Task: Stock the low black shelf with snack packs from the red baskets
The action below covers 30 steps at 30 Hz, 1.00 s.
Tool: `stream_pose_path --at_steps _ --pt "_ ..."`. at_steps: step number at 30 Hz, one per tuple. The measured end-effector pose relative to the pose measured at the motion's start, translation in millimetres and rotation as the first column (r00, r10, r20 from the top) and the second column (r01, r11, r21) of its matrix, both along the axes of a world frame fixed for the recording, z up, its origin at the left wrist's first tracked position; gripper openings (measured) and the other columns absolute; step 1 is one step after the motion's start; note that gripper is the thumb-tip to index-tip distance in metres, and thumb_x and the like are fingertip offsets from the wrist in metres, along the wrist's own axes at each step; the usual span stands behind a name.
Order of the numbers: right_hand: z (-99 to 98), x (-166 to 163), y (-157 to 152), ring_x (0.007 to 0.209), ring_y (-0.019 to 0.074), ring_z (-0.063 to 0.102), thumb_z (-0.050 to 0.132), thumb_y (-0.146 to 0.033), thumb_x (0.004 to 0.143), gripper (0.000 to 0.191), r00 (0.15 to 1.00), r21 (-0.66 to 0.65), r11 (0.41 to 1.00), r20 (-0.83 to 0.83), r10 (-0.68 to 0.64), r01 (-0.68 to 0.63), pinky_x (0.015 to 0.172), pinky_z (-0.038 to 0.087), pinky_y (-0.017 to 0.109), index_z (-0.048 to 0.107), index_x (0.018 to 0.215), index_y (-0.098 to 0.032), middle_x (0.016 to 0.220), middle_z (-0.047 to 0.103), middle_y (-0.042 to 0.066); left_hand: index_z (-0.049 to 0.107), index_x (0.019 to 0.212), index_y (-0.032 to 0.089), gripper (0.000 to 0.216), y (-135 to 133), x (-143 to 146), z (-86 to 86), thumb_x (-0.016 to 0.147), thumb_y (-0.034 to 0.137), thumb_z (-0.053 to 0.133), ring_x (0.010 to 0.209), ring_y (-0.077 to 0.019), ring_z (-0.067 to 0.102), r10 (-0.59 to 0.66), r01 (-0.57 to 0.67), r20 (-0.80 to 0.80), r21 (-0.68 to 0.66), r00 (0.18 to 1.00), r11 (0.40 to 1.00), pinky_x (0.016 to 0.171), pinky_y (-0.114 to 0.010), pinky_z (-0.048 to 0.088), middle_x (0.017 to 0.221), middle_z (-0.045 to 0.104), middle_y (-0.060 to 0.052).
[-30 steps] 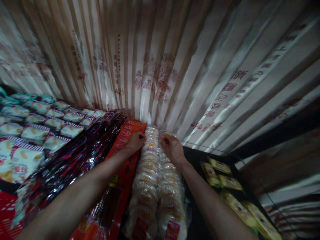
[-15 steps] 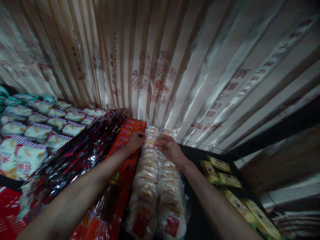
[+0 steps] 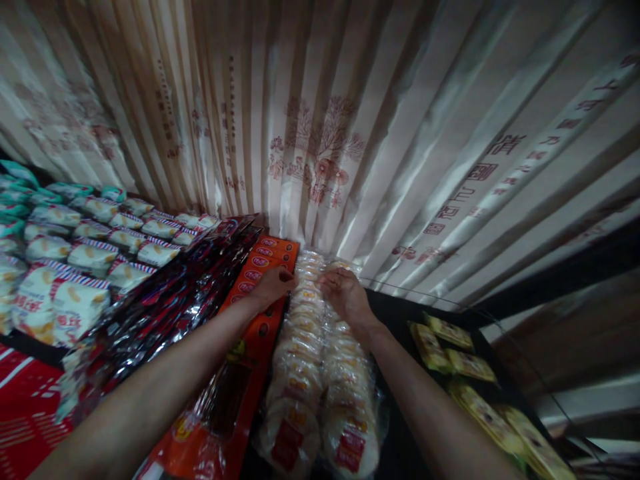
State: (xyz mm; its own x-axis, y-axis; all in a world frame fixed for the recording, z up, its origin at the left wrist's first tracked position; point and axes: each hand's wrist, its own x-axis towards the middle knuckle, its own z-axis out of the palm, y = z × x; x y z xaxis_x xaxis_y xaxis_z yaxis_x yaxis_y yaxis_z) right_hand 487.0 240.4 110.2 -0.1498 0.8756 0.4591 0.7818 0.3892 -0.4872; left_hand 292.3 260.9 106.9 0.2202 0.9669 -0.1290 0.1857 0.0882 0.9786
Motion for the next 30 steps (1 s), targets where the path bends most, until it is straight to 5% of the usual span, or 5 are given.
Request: stream_pose_path --at_steps 8,14,20,30 --pt "-2.7 1.6 -7.3 0.081 0.0198 0.057 0.058 -0.028 0.076 0.011 0.996 0.070 0.994 0.026 -0.080 0.078 0.074 0.048 0.034 0.067 0.078 -0.023 0.082 0.063 0.005 0.056 0.065 0.015 0.008 -0.7 6.7 -3.1 0.069 0.013 0.062 0.045 -0.0064 0.046 0.075 -0.075 -0.041 0.005 0.996 0.997 0.044 -0.017 0.037 0.051 0.053 0.005" --pt "15.0 10.5 -24.5 0.085 0.0194 0.055 0.057 -0.030 0.081 0.015 0.979 -0.039 0.990 0.147 0.140 -0.135 0.080 0.046 0.037 0.069 0.076 -0.022 0.085 0.062 0.006 0.053 0.066 0.016 0.010 -1.7 12.9 -8.0 0.072 0.010 0.059 0.044 -0.0064 0.048 0.101 -0.100 -0.035 0.017 0.994 0.995 0.041 -0.017 0.037 0.053 0.053 0.006" --pt "17.4 7.2 -28.0 0.089 0.0210 0.053 0.066 -0.024 0.073 0.004 0.973 -0.052 0.991 0.190 0.129 -0.121 0.083 0.043 0.038 0.070 0.072 -0.024 0.086 0.059 0.005 0.050 0.065 0.016 0.012 -5.5 11.7 -3.6 0.073 0.008 0.057 0.039 -0.0050 0.046 0.106 -0.106 -0.021 0.014 0.994 0.994 0.039 -0.016 0.037 0.051 0.051 0.007" --pt "11.4 -5.3 -31.6 0.088 0.0205 0.052 0.058 -0.022 0.078 0.011 0.991 -0.034 0.999 0.135 0.023 -0.019 0.082 0.043 0.036 0.066 0.071 -0.020 0.086 0.059 0.006 0.050 0.068 0.016 0.012 -18.9 -4.6 4.5 0.077 0.018 0.058 0.046 -0.0076 0.054 0.061 -0.060 0.019 -0.042 0.998 0.997 0.046 -0.018 0.043 0.055 0.056 0.005"
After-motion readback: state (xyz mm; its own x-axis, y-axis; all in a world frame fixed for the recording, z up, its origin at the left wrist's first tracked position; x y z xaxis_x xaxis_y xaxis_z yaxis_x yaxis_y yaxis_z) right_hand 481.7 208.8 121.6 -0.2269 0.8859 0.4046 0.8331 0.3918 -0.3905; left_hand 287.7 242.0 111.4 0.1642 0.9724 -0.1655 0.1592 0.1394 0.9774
